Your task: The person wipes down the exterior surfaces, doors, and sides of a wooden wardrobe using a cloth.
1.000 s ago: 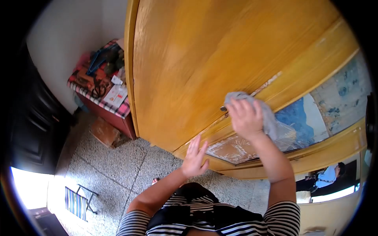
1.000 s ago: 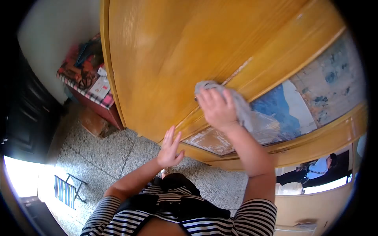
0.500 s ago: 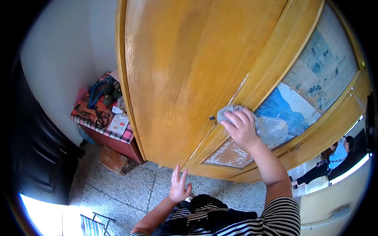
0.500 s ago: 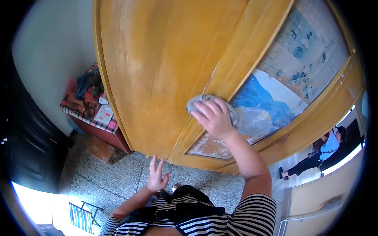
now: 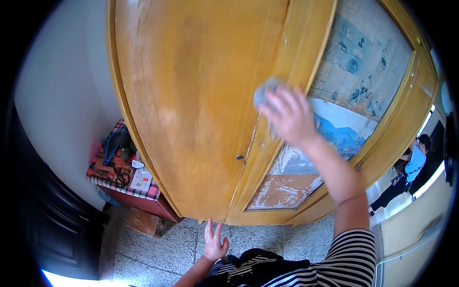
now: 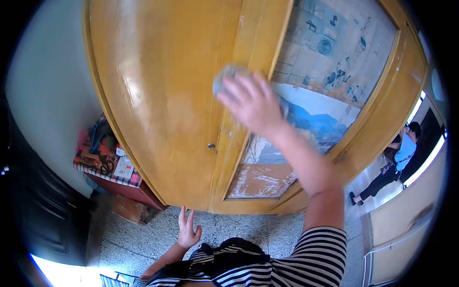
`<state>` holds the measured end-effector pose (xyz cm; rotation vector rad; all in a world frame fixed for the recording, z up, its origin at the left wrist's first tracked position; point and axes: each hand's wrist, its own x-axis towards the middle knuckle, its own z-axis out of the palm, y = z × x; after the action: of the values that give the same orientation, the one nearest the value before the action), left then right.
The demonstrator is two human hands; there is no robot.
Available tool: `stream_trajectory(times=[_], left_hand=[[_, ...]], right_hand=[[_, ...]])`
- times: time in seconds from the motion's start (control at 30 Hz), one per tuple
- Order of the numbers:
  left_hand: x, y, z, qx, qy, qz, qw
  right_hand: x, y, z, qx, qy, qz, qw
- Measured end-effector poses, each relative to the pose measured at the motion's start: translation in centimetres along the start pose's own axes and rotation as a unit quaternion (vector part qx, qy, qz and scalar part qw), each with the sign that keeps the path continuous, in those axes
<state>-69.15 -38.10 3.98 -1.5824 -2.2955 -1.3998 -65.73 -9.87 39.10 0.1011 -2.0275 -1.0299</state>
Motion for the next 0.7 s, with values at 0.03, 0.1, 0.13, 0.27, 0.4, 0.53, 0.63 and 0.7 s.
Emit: stream_trajectory(times=[0.03, 0.1, 0.13, 0.27, 0.4, 0.53, 0.63, 0.7], left_hand=[[0.1, 0.0, 0.1, 0.003, -0.003, 0.003, 1.000], [0.3, 0.1, 0.4, -0.001, 0.007, 0.010, 1.000], [0.5, 0.2, 0.5, 0.001, 0.005, 0.014, 1.000], [0.8, 0.7, 1.7, 0.003, 0.005, 0.012, 1.000], [1.1, 1.1, 2.8, 0.003, 0.019, 0.010, 1.000], [1.2, 1.7, 3.4, -0.003, 0.020, 0.024, 1.000], [1.4, 2.1, 3.7, 0.003, 0.010, 0.044, 0.999], [1.7, 2.9, 3.8, 0.028, 0.027, 0.058, 0.998]], right_hand=[[1.9, 1.9, -0.5, -0.017, 0.024, 0.020, 0.999], [5.5, 5.9, -1.5, -0.069, 0.068, 0.048, 0.994], [7.4, 8.2, -2.1, -0.083, 0.095, 0.061, 0.990], [12.0, 12.1, -3.5, -0.094, 0.259, 0.161, 0.948], [9.4, 10.4, -1.2, -0.093, 0.284, 0.187, 0.936], [5.0, 6.2, 0.8, -0.032, 0.265, 0.218, 0.939], [0.9, 2.0, 1.1, -0.010, 0.150, 0.228, 0.962], [-2.2, -1.0, 1.1, 0.039, 0.087, 0.219, 0.971]])
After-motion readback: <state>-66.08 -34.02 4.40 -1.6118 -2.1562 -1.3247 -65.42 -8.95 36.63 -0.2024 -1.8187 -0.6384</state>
